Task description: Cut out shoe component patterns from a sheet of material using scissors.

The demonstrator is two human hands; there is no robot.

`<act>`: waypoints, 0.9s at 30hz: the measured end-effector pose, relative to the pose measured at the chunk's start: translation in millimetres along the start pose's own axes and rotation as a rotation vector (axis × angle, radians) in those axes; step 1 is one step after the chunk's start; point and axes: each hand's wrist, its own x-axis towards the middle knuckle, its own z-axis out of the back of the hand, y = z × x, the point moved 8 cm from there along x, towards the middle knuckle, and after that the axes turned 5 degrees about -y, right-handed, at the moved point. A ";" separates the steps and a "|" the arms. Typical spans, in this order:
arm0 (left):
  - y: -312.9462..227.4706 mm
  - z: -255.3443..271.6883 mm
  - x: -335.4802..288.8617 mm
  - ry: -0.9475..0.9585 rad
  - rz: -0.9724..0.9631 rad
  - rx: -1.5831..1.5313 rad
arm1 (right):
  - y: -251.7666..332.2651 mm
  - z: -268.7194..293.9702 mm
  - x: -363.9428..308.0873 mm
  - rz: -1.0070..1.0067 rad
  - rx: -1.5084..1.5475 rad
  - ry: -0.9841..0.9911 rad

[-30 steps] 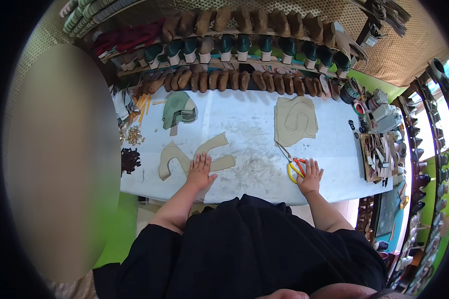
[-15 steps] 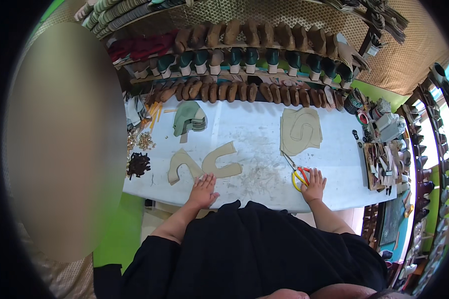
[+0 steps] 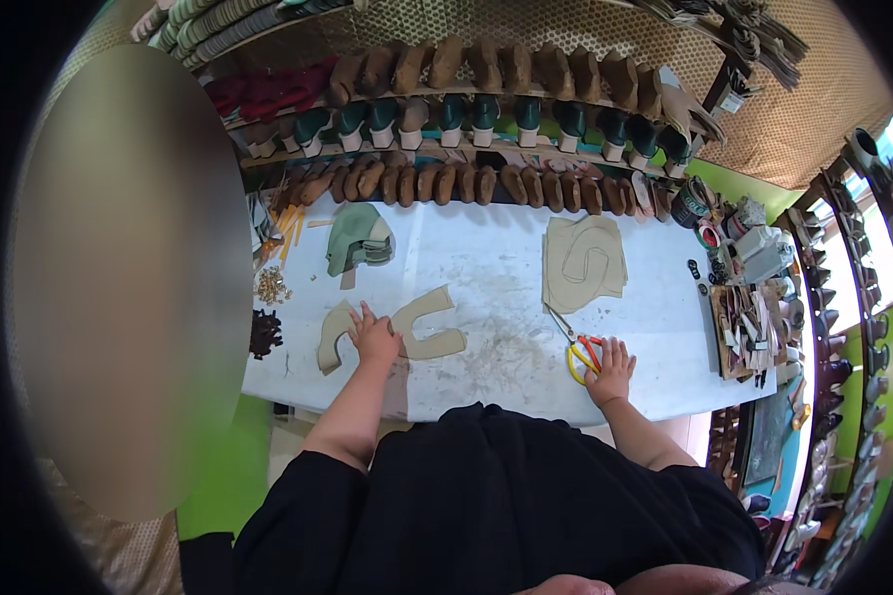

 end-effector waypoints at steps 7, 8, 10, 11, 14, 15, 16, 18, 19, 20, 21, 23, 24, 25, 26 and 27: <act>-11.2 3.1 18.3 0.185 0.082 0.153 | -5.7 -0.7 -3.6 -0.004 0.004 -0.005; -8.0 -3.4 20.8 0.234 0.091 0.189 | -5.1 -0.7 -3.2 0.004 0.003 -0.004; 3.9 -14.9 24.8 0.277 0.107 0.226 | -0.2 1.8 -1.6 0.017 0.018 -0.007; 1.9 -17.3 26.4 0.267 0.060 0.248 | 1.2 2.6 -1.8 0.024 0.027 -0.004; -14.8 -17.7 23.1 0.214 -0.069 0.292 | 1.2 2.5 -1.2 0.025 0.029 -0.005; -35.3 -10.5 18.4 0.173 -0.162 0.316 | -2.8 2.0 -2.1 0.014 0.029 -0.006; -49.4 -5.2 14.0 0.175 -0.172 0.318 | -6.4 1.4 -2.8 0.006 0.030 -0.007; -61.3 9.7 6.6 0.151 -0.094 0.185 | -6.3 0.4 -3.9 0.007 0.036 -0.003; -65.6 10.1 7.7 0.153 -0.096 0.188 | -7.3 1.4 -3.5 0.005 0.035 -0.006; -59.6 12.1 7.8 0.168 0.002 0.103 | -5.5 2.7 -2.5 0.012 0.034 -0.009; -52.9 13.2 6.9 0.181 0.098 0.017 | -4.5 3.2 -3.0 0.016 0.038 -0.009; -32.6 5.6 12.7 0.172 0.117 -0.027 | -0.4 4.4 -1.7 0.029 0.036 -0.009; -26.5 6.0 18.1 0.169 0.122 -0.074 | -0.2 4.1 -0.4 0.034 0.039 -0.015; -19.7 8.7 25.9 0.161 0.123 -0.075 | -0.4 2.5 -0.1 0.036 0.036 -0.015; -20.5 4.7 29.9 0.286 0.121 -0.153 | -1.9 1.8 -1.2 0.033 0.031 -0.014; -23.6 -0.4 30.4 0.411 0.118 -0.231 | -2.6 1.9 -1.5 0.035 0.034 -0.021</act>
